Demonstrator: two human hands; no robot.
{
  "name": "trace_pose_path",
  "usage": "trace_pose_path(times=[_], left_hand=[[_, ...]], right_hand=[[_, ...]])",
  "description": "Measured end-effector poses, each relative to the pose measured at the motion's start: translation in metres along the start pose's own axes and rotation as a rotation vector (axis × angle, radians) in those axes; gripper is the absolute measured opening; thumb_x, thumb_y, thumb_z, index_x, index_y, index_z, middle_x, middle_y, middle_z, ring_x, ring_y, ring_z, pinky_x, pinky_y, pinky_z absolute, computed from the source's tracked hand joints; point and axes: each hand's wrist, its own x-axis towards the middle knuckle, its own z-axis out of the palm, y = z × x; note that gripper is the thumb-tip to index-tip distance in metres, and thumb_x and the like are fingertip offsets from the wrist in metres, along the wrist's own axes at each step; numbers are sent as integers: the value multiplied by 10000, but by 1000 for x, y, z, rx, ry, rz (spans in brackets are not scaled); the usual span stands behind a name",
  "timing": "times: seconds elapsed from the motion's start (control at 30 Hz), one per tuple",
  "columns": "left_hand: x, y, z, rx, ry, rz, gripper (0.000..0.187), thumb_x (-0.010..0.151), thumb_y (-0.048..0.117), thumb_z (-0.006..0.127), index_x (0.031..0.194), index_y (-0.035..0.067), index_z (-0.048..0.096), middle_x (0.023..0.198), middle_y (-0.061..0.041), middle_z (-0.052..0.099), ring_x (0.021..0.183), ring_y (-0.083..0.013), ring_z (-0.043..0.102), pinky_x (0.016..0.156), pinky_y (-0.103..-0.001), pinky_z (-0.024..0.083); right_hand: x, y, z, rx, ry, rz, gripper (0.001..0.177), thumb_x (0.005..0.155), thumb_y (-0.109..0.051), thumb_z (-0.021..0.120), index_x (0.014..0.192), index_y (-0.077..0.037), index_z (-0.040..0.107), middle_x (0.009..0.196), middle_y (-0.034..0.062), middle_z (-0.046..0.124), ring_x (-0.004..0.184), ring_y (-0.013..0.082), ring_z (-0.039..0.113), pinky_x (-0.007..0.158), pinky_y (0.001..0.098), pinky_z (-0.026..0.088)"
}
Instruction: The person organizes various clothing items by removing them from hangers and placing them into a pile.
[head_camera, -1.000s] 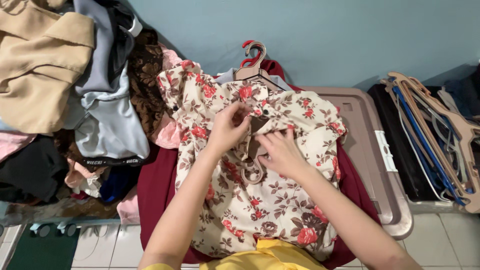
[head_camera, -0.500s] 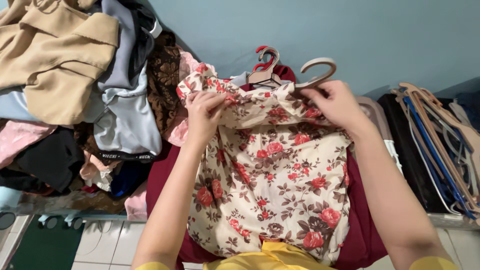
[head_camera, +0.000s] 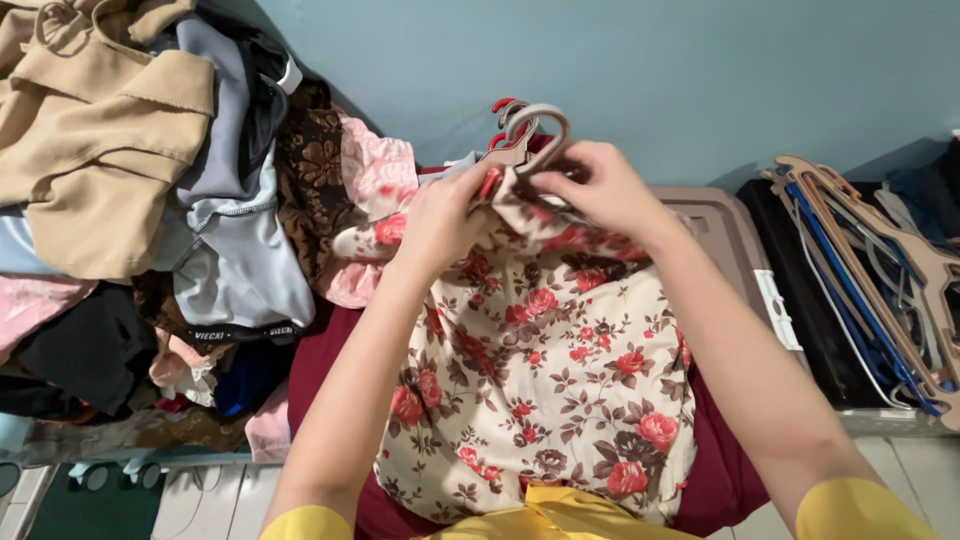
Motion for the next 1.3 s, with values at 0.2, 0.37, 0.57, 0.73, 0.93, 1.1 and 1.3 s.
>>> trace_pose_path(times=[0.2, 0.37, 0.57, 0.73, 0.93, 1.1, 1.3], left_hand=[[-10, -27, 6, -174, -120, -409, 329, 855, 98, 654, 1183, 109, 686, 816, -51, 698, 780, -258, 719, 706, -400, 533], [4, -3, -6, -344, -49, -143, 518, 808, 311, 753, 1255, 67, 660, 987, -92, 636, 891, -250, 683, 774, -362, 535], [36, 17, -7, -240, -311, -389, 351, 818, 363, 814, 1086, 137, 805, 940, -77, 754, 825, -216, 760, 759, -371, 569], [25, 16, -5, -155, -50, -9, 251, 852, 153, 814, 1089, 71, 804, 1062, -109, 761, 920, -253, 708, 800, -393, 557], [10, 6, -6, -299, 9, -185, 161, 885, 117, 772, 1034, 58, 774, 1046, -76, 724, 867, -187, 704, 753, -340, 575], [0, -2, -30, -383, -74, -257, 117, 901, 88, 723, 974, 69, 812, 938, -35, 717, 814, -152, 668, 727, -319, 556], [15, 38, -61, -318, -481, -609, 220, 820, 261, 788, 1035, 218, 792, 877, 6, 714, 720, -94, 682, 642, -280, 589]], right_hand=[[-41, 22, -37, -229, 153, 209, 362, 884, -238, 803, 1189, -49, 751, 944, 48, 735, 844, 152, 622, 753, 312, 496], [-57, 57, -38, -75, 277, 112, 272, 909, -176, 805, 1122, -11, 763, 961, 23, 751, 874, 77, 624, 792, 239, 495], [-68, 51, -31, -81, 322, 57, 229, 890, -105, 811, 1080, 15, 770, 920, 27, 736, 834, 80, 606, 765, 243, 484], [-71, 63, -46, 46, 470, 225, 193, 885, -57, 790, 1071, -9, 781, 877, 18, 740, 733, 85, 611, 643, 251, 468], [-79, 66, -47, 23, 458, 39, 139, 963, -7, 782, 1098, 30, 782, 965, 76, 756, 843, 81, 636, 754, 220, 502], [-91, 59, -62, 323, 440, 119, 212, 921, 47, 720, 1130, 24, 740, 1000, 84, 759, 867, 105, 709, 785, 249, 588], [-108, 69, -63, 442, 442, 53, 215, 943, 105, 706, 1145, 45, 750, 1048, 121, 756, 906, 135, 713, 820, 244, 576]])
